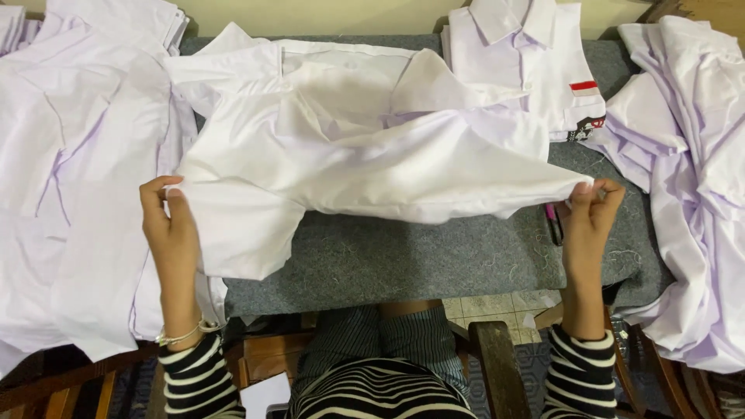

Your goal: Folding a white shirt and using scissors to trim loose threads from the garment.

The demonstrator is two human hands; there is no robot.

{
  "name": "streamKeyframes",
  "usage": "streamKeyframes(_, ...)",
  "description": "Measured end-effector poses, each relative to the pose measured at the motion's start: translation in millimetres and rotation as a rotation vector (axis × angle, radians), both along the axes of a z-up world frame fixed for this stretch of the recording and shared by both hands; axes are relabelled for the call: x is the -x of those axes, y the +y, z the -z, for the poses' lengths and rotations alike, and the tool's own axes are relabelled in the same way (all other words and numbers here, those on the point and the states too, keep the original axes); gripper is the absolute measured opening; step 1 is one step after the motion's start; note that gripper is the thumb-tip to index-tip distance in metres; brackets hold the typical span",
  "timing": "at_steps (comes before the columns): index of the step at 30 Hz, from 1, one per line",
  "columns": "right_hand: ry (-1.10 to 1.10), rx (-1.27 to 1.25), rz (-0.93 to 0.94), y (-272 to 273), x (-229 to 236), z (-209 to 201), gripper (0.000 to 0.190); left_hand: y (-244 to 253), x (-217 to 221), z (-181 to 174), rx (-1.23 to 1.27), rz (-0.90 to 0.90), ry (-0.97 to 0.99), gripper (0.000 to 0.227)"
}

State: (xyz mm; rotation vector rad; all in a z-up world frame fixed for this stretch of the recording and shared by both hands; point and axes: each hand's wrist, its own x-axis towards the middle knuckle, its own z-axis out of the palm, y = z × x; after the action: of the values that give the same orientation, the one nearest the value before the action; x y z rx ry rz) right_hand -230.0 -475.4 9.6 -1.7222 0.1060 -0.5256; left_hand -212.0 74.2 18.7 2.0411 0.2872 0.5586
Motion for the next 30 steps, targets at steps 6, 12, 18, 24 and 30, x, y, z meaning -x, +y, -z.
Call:
streamKeyframes(6,-0.154,0.001,0.035,1.9,-10.9,-5.0,0.027,-11.4,27.0,-34.2,0.017,0.03,0.141,0.027)
streamKeyframes(12,-0.155,-0.007,-0.017,-10.2,9.5,18.2,0.014,-4.3,49.8,-32.0,-0.035,0.088,0.207,0.03)
streamKeyframes(18,0.182,-0.064,0.126,-17.9,54.3,57.2,0.011,-7.4,63.7,-16.8,-0.025,0.122,0.283,0.03)
streamKeyframes(24,0.289,0.151,0.133,-10.8,73.0,45.3,0.043,-10.0,77.6,-7.4,-0.012,0.094,0.412,0.035)
streamKeyframes(30,0.294,0.158,0.006,-35.0,84.7,70.7,0.025,-6.1,92.4,-10.9,0.039,0.066,0.497,0.039)
